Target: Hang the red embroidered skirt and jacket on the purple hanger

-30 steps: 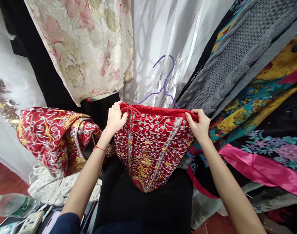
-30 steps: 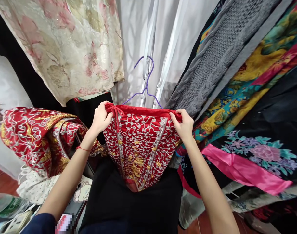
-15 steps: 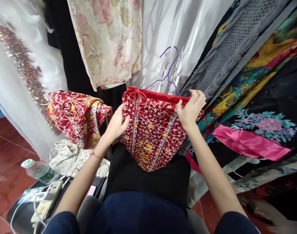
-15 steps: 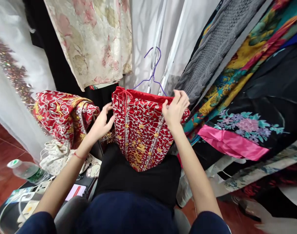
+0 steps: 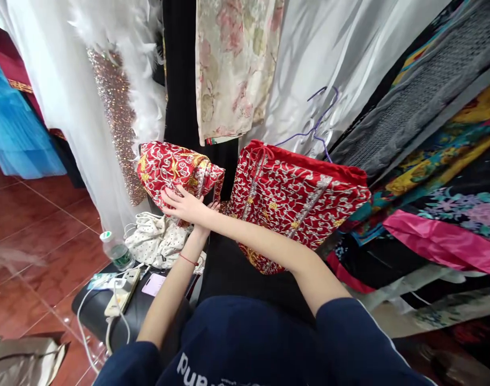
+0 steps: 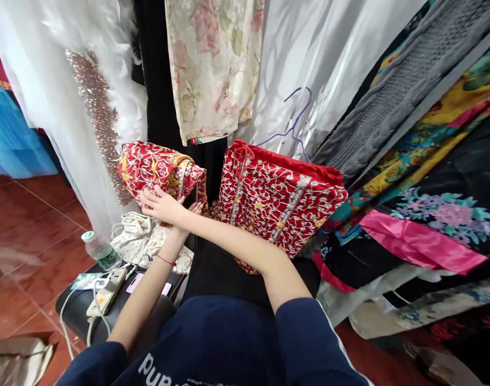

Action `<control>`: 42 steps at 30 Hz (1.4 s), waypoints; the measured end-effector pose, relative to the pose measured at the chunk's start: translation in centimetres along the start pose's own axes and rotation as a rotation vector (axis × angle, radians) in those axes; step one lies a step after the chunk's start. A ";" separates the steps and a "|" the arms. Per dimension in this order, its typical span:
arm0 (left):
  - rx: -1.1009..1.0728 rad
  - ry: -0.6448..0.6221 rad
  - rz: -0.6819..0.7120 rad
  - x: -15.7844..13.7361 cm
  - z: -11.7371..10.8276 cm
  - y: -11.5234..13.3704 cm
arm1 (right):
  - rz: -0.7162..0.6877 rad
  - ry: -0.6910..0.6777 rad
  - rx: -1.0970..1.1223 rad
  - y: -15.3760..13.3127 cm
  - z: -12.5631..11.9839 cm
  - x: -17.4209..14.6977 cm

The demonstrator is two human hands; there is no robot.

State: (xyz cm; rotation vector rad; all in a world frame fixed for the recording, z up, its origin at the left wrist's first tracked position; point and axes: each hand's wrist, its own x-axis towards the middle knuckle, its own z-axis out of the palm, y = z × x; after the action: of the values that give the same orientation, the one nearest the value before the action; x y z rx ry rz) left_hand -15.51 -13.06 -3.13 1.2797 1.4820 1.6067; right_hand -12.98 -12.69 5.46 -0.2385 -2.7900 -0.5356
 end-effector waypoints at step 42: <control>-0.008 0.011 0.294 -5.0 1.8 10.6 | 0.502 -0.110 1.598 9.0 -7.4 -13.3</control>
State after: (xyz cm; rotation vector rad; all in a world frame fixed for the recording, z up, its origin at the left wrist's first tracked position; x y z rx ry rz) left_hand -10.26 -18.93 5.72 1.5432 1.3385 1.8032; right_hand 3.34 -8.68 10.88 -0.5098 -2.2047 1.7190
